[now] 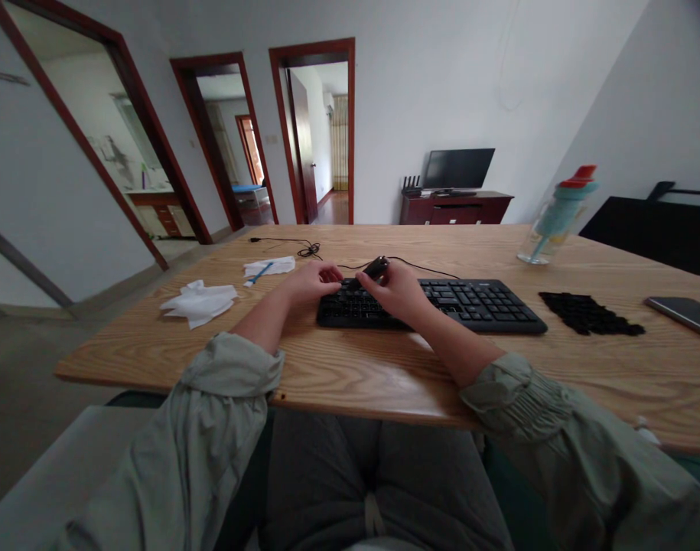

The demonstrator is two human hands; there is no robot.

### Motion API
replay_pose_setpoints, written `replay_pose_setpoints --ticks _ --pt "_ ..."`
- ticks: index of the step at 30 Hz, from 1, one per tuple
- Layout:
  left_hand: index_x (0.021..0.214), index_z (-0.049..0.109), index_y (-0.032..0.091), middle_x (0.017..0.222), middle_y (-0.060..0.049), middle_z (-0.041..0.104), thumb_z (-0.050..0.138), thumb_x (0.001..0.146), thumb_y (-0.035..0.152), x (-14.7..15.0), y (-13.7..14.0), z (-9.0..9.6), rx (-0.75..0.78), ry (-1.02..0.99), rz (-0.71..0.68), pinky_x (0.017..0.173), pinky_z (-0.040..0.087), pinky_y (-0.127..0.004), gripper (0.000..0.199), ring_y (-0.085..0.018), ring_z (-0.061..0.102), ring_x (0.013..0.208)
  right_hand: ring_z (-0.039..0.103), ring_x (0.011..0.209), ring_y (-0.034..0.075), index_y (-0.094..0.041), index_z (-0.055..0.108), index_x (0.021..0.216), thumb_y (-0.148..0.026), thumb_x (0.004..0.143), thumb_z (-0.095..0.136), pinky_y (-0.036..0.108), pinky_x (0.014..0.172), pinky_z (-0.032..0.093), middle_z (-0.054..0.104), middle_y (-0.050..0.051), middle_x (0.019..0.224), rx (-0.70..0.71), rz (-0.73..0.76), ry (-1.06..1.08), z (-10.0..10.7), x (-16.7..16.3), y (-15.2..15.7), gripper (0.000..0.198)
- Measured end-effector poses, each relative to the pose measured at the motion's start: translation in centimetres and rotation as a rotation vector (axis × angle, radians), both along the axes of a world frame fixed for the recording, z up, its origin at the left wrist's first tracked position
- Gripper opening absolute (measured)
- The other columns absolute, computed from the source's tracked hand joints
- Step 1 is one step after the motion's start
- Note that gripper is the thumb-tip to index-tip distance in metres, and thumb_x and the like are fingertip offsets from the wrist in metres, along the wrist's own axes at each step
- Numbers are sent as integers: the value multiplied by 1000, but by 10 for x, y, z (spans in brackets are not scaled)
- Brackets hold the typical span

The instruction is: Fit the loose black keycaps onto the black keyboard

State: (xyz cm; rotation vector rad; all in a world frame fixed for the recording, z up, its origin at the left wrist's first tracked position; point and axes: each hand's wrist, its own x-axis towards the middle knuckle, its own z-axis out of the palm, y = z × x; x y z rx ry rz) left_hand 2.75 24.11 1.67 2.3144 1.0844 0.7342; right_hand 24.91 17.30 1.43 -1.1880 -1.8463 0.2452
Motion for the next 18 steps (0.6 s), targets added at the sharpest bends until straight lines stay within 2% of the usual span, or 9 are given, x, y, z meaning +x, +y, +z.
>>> replay_pose_setpoints --ticks 4,8,11,14,18 --pt "92 71 17 79 -3 69 68 72 36 -2 1 0 18 18 -22 67 49 -29 28 -16 63 74 54 64 16 -19 63 80 -48 87 57 28 60 38 65 5 72 20 60 -33 -2 1 -4 30" --pt "95 72 18 83 -4 71 68 72 34 0 -3 1 2 63 -53 68 48 -28 28 -16 63 75 56 68 15 -18 61 97 -43 88 57 28 63 42 65 4 81 -19 235 -11 -1 7 -4 27" --pt "102 72 19 88 -4 71 70 71 34 5 -10 5 10 91 -68 70 48 -28 35 -16 63 77 56 71 15 -18 60 102 -43 88 57 28 65 43 65 4 83 -68 336 3 2 15 0 28" --pt "102 73 20 88 -3 70 72 71 39 13 -18 9 87 129 -77 69 47 -29 36 -17 61 77 56 70 15 -19 60 103 -42 89 56 28 65 44 64 3 83 -109 387 -8 7 21 3 27" --pt "96 74 22 93 -5 70 74 72 43 23 -23 11 201 113 -113 79 47 -30 32 -21 63 88 55 66 14 -19 60 110 -37 88 59 29 65 46 65 2 83 -193 446 -14 13 25 6 29"
